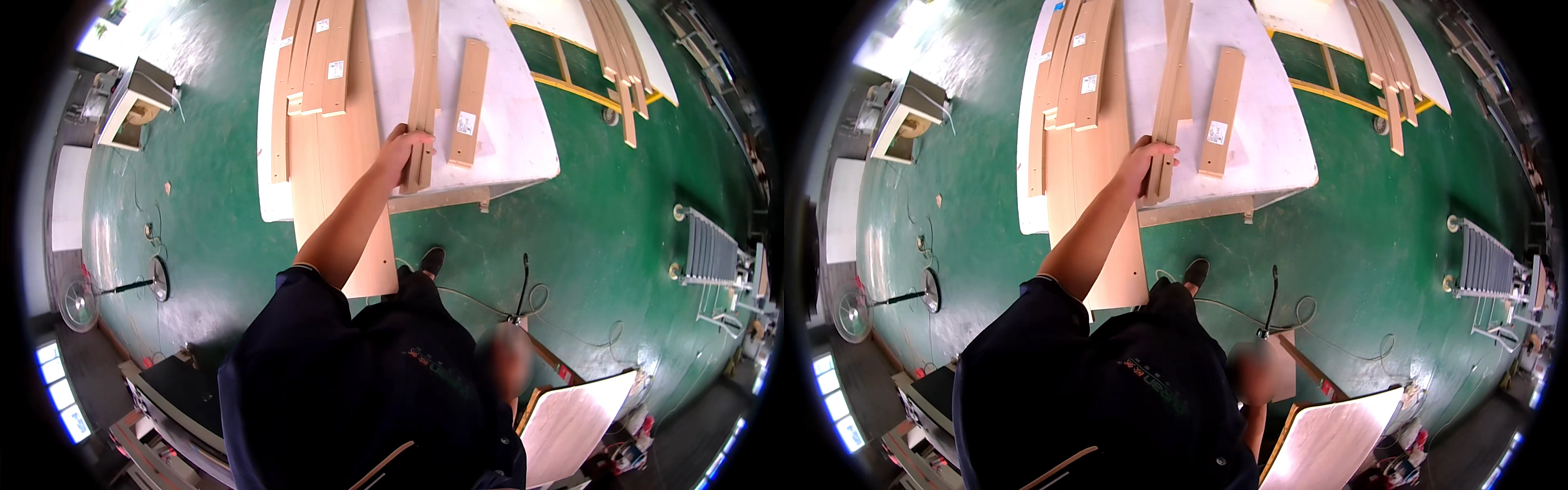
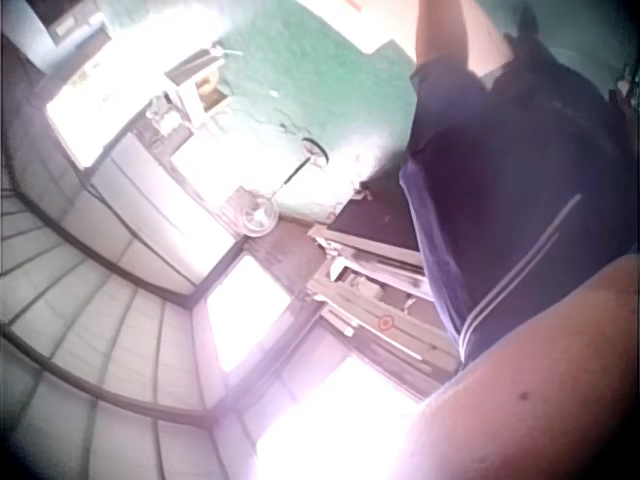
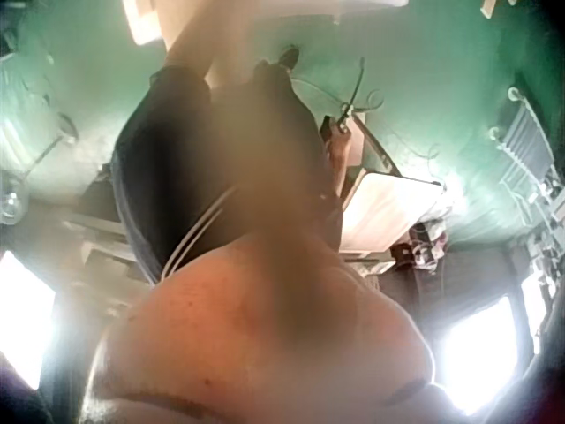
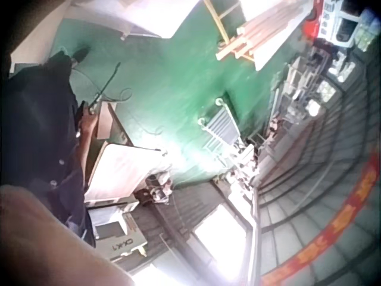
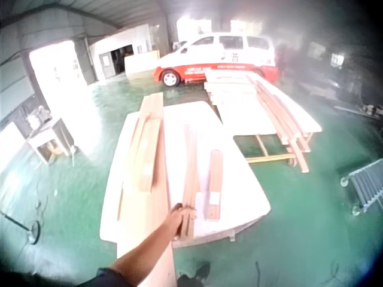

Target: The person repeatedly picks up wooden planks from a table, places them on a sanding machine, and operates the machine to sand the wood. They then remove the sanded planks and place them back on the table, repeating this process for multiple pieces.

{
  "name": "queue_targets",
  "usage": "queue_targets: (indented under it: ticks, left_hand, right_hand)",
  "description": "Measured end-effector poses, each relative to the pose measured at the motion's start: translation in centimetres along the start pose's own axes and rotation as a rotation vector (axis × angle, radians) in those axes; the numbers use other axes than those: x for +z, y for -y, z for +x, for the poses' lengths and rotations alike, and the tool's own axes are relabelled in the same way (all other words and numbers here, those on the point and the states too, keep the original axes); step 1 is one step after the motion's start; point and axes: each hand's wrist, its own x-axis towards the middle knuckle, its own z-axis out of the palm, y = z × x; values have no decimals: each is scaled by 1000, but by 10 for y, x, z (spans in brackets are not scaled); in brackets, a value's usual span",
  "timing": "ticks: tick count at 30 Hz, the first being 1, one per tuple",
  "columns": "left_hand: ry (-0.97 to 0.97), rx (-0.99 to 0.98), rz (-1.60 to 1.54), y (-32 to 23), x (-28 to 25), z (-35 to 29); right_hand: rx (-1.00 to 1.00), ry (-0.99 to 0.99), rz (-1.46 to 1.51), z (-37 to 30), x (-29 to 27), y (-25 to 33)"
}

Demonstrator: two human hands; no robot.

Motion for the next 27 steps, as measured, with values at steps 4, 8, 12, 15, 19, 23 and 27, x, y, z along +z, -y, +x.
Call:
queue_targets:
  ticks: [4, 8, 12, 15, 19, 23, 27]
  left_hand:
    - [158, 21, 63, 11, 18, -49]
    - [419, 63, 234, 41, 35, -84]
    - [674, 50, 421, 78, 66, -125]
    - [848, 41, 541, 115, 99, -165]
    - [1061, 108, 737, 179, 143, -220]
    - [1247, 365, 984, 242, 176, -275]
    - [1441, 510, 1206, 271, 217, -339]
  right_hand:
    - [-88, -90, 23, -41, 13, -2]
    - [-509, -219, -137, -66, 21, -89]
    - [-357, -236, 108, -117, 37, -130]
    - [-529, -453, 248, -163, 66, -184]
    - [-517, -635, 531, -223, 95, -244]
    - [18, -880, 557, -291, 113, -243]
    - [123, -1010, 762, -320, 147, -286]
